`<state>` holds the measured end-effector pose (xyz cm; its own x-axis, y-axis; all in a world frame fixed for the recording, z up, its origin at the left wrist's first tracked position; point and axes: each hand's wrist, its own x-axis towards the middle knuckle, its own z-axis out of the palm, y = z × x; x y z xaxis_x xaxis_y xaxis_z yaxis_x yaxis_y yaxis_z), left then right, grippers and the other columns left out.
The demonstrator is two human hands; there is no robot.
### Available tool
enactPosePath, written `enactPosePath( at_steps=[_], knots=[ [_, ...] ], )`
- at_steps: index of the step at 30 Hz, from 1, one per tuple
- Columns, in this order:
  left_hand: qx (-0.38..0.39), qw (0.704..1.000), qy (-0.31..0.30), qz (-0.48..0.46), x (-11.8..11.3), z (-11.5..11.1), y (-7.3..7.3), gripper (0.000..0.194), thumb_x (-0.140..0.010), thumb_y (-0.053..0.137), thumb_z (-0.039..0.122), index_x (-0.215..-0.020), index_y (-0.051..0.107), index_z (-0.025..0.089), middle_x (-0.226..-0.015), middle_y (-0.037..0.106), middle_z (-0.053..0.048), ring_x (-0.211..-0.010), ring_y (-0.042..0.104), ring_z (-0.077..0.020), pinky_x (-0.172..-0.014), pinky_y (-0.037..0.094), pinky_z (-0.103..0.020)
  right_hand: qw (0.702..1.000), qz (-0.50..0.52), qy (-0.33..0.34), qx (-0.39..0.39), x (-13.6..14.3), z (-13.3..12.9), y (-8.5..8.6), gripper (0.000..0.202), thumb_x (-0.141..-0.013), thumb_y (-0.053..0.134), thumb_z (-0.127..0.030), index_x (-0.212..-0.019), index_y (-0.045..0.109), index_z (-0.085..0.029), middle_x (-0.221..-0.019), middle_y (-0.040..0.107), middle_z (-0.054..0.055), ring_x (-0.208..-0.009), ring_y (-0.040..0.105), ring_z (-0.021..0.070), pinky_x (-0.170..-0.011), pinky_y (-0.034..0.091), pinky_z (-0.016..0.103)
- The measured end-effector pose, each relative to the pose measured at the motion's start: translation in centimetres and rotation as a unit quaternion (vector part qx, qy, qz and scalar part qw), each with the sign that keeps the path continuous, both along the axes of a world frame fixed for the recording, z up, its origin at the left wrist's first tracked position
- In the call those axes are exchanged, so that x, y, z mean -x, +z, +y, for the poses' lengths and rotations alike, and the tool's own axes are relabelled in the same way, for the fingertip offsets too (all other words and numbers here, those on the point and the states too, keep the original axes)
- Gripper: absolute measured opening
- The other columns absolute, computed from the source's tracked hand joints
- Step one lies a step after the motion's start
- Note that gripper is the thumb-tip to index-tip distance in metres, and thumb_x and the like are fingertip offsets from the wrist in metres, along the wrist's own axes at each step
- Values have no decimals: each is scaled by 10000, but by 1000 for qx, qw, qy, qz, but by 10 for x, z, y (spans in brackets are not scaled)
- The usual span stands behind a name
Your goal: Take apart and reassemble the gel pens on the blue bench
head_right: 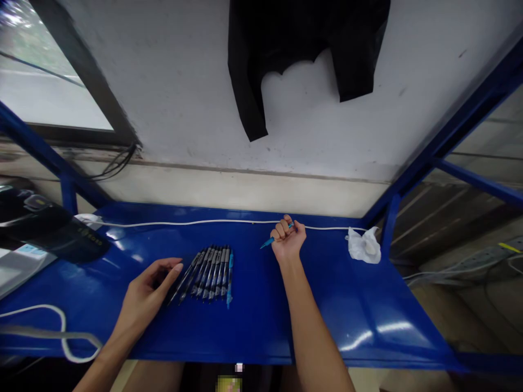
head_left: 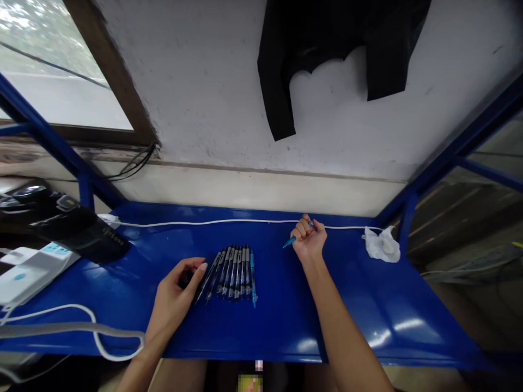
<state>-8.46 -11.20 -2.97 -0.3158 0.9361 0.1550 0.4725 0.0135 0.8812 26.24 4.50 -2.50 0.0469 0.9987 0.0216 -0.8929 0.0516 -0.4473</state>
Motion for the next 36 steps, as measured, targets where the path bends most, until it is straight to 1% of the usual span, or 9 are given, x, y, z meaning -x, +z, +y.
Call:
enactPosePath(
  at_steps=[11,14,18,20,24,27,30,32,36],
  knots=[
    [-34,991,-55,116,-5,9,-8,359,-975,724,570,-1161,791,271,-1013,792,-56,-895,713,-269,-845,587,-403,999,5,-12,36,5,-4,11,210,-943,689,-365,-834,570,-231,-563,201,-135,-450,170,83,-391,284,201],
    [-52,987,-56,144,-7,10,-8,303,-993,687,497,-1149,781,256,-958,769,-54,-825,698,-257,-782,572,-388,998,-1,-3,62,9,-17,21,204,-982,736,-256,-873,566,-233,-576,229,-136,-451,253,77,-419,333,181],
    [-59,980,-51,184,-9,10,-8,245,-974,665,416,-1101,769,234,-902,741,-56,-804,695,-270,-758,554,-395,993,44,-2,105,10,-64,24,132,-1019,671,-203,-933,577,-237,-729,505,-65,-621,549,100,-692,613,272],
    [-49,980,-42,188,-10,9,-7,245,-967,658,413,-1078,765,224,-893,751,-67,-816,713,-291,-756,553,-405,990,59,12,128,6,-96,20,155,-1021,691,-262,-921,575,-242,-825,579,-32,-720,618,124,-774,652,347],
    [-30,991,-40,120,-9,4,-2,301,-996,628,451,-1125,767,217,-1011,824,-108,-942,788,-340,-798,575,-411,994,-12,-2,111,-6,-157,9,337,-966,840,-423,-839,581,-248,-681,403,-85,-547,452,101,-522,504,243],
    [-38,997,-61,36,-6,-2,2,375,-1066,584,512,-1237,731,212,-959,819,-81,-886,785,-303,-782,564,-381,981,-133,-88,115,-12,-184,7,428,-939,835,-652,-887,710,-247,-615,370,-92,-475,371,96,-434,420,243],
    [-80,995,-59,-21,-6,-9,4,401,-1106,574,536,-1335,646,216,-883,767,-28,-749,700,-228,-722,523,-340,934,-290,-177,108,-17,-197,5,562,-914,790,-769,-1066,819,-229,-681,574,-22,-579,556,149,-507,500,292],
    [-124,989,-59,-62,-8,-13,4,376,-1123,570,520,-1355,598,226,-928,769,-23,-724,666,-191,-747,531,-331,874,-433,-201,91,-22,-201,0,595,-936,791,-723,-1244,826,-215,-777,685,16,-663,635,176,-593,547,318],
    [-172,971,-82,-145,-9,-17,2,312,-1153,549,473,-1366,538,245,-1087,807,-58,-792,713,-175,-835,565,-348,659,-716,-231,10,-28,-198,-22,654,-1027,650,-693,-1451,769,-209,-1072,819,122,-886,769,285,-808,635,441]
  ],
)
